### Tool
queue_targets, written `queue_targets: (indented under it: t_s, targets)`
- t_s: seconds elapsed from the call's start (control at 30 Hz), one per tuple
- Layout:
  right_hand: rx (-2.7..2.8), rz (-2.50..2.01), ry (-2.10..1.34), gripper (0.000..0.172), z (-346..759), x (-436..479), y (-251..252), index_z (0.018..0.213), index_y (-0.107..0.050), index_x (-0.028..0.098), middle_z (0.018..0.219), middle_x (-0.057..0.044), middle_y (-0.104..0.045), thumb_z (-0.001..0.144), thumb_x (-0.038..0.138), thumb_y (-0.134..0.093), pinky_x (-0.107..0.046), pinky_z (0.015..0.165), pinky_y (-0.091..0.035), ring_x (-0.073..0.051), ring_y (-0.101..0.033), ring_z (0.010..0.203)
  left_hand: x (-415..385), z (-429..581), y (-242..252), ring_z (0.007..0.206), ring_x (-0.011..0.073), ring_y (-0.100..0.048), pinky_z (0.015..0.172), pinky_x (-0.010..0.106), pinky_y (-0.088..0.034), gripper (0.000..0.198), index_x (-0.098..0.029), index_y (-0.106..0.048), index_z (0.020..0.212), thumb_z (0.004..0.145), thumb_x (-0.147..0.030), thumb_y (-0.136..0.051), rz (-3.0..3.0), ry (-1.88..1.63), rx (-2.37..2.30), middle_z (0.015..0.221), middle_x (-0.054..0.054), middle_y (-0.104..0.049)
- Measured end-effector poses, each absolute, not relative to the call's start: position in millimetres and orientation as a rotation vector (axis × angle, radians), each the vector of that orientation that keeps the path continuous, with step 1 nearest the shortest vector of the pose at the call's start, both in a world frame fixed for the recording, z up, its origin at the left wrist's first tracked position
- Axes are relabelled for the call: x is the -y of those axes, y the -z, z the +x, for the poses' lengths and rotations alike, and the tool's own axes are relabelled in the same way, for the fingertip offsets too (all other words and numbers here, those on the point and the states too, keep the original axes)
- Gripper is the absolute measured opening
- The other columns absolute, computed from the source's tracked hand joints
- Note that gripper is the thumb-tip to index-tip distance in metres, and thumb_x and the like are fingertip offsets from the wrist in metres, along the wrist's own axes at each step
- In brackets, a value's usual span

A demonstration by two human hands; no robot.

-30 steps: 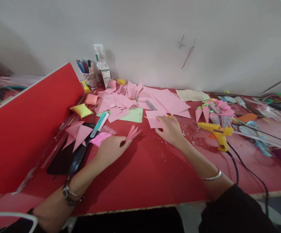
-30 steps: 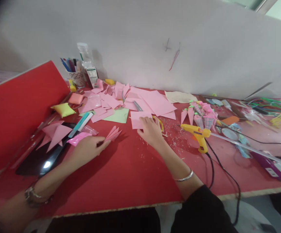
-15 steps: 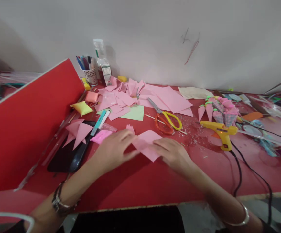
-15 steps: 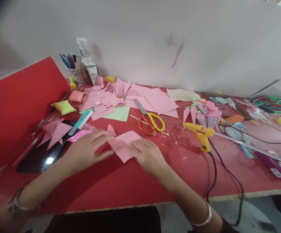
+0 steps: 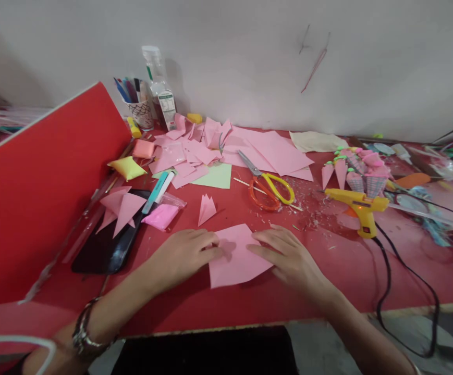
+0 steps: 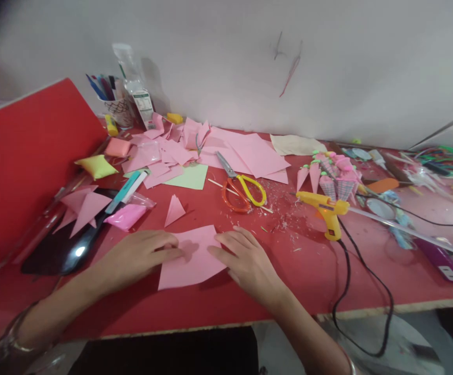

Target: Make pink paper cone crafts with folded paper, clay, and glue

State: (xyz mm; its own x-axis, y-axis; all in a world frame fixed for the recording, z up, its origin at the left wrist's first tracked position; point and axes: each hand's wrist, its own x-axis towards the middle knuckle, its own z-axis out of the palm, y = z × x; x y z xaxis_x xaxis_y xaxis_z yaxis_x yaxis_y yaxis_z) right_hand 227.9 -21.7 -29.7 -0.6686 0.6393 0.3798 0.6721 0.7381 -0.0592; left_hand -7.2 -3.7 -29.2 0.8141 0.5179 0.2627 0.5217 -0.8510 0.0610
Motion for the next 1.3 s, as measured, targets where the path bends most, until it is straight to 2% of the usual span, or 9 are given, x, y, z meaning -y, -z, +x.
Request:
queue_targets:
  t_s: [0.1, 0.23, 0.37, 0.47, 0.6, 0.8, 0.97, 1.3]
  targets:
    - [2.596, -1.071, 0.174, 0.024, 223.4, 30.1, 30.9, 0.096, -0.058, 0.019, 0.095, -0.009, -0.060, 0.079, 0.014, -0.042, -0.041, 0.086, -0.038, -0.019, -0.053, 0.092, 8.7, -2.1, 30.9, 0.064, 0.0152, -0.054, 0.052, 0.026, -0.036, 0.019, -0.014, -0.058, 0.078, 0.080, -0.005, -0.042, -2.907, 0.321, 0.723, 0.069, 0.004, -0.062]
    - [2.679, -1.088, 0.092, 0.020, 216.7, 38.1, 33.8, 0.094, -0.058, 0.018, 0.094, -0.009, -0.060, 0.080, 0.023, -0.045, -0.034, 0.072, -0.045, -0.019, -0.054, 0.083, 15.0, 7.0, 32.0, 0.060, 0.0163, -0.054, 0.051, 0.028, -0.035, 0.018, -0.013, -0.057, 0.071, 0.078, -0.003, -0.043, -2.953, 0.311, 0.660, 0.061, 0.004, -0.060]
    - [2.644, -1.127, -0.047, 0.022, 220.1, 36.6, 37.4, 0.094, -0.058, 0.016, 0.092, -0.008, -0.061, 0.083, 0.018, -0.039, -0.031, 0.070, -0.046, -0.018, -0.054, 0.081, 17.2, 4.1, 35.5, 0.067, 0.0156, -0.058, 0.057, 0.028, -0.040, 0.022, -0.013, -0.058, 0.083, 0.081, -0.004, -0.039, -3.048, 0.368, 0.654, 0.078, 0.004, -0.066]
    - [2.631, -1.037, -0.171, 0.028, 222.9, 34.0, 38.5, 0.081, -0.060, 0.017, 0.080, -0.005, -0.062, 0.086, 0.017, -0.032, -0.029, 0.065, -0.045, -0.015, -0.054, 0.071, 19.7, -2.3, 38.3, 0.075, 0.0154, -0.060, 0.062, 0.028, -0.043, 0.027, -0.013, -0.057, 0.095, 0.083, -0.004, -0.034, -3.087, 0.416, 0.665, 0.090, 0.003, -0.066]
    - [2.603, -1.059, -0.326, 0.036, 219.3, 34.4, 39.1, 0.073, -0.059, 0.016, 0.069, -0.004, -0.060, 0.088, 0.020, -0.027, -0.027, 0.061, -0.044, -0.014, -0.052, 0.064, 26.8, -5.9, 40.7, 0.072, 0.0160, -0.061, 0.058, 0.028, -0.045, 0.024, -0.016, -0.058, 0.096, 0.085, -0.014, -0.037, -3.122, 0.464, 0.932, 0.088, 0.002, -0.066]
    - [2.463, -1.323, -0.413, 0.034, 209.4, 33.6, 45.1, 0.068, -0.055, 0.014, 0.069, -0.005, -0.056, 0.087, 0.027, -0.030, -0.026, 0.058, -0.041, -0.015, -0.051, 0.064, 36.4, -3.1, 44.1, 0.068, 0.0144, -0.061, 0.057, 0.025, -0.047, 0.021, -0.016, -0.061, 0.077, 0.083, -0.022, -0.042, -3.021, 0.519, 1.660, 0.083, 0.004, -0.064]
    - [2.485, -1.407, -0.324, 0.034, 203.9, 27.0, 43.0, 0.064, -0.054, 0.015, 0.061, -0.003, -0.052, 0.087, 0.025, -0.031, -0.024, 0.054, -0.036, -0.013, -0.047, 0.057, 37.2, 1.5, 45.6, 0.063, 0.0134, -0.058, 0.054, 0.023, -0.043, 0.022, -0.015, -0.060, 0.073, 0.082, -0.029, -0.045, -2.930, 0.521, 1.835, 0.072, 0.002, -0.060]
    - [2.563, -1.614, -0.270, 0.029, 196.1, 17.5, 42.5, 0.060, -0.051, 0.015, 0.059, -0.001, -0.053, 0.084, 0.025, -0.039, -0.022, 0.052, -0.028, -0.011, -0.047, 0.055, 36.8, 10.8, 46.2, 0.055, 0.0121, -0.051, 0.046, 0.021, -0.032, 0.029, -0.016, -0.056, 0.062, 0.082, -0.032, -0.043, -2.724, 0.201, 1.930, 0.060, 0.000, -0.051]
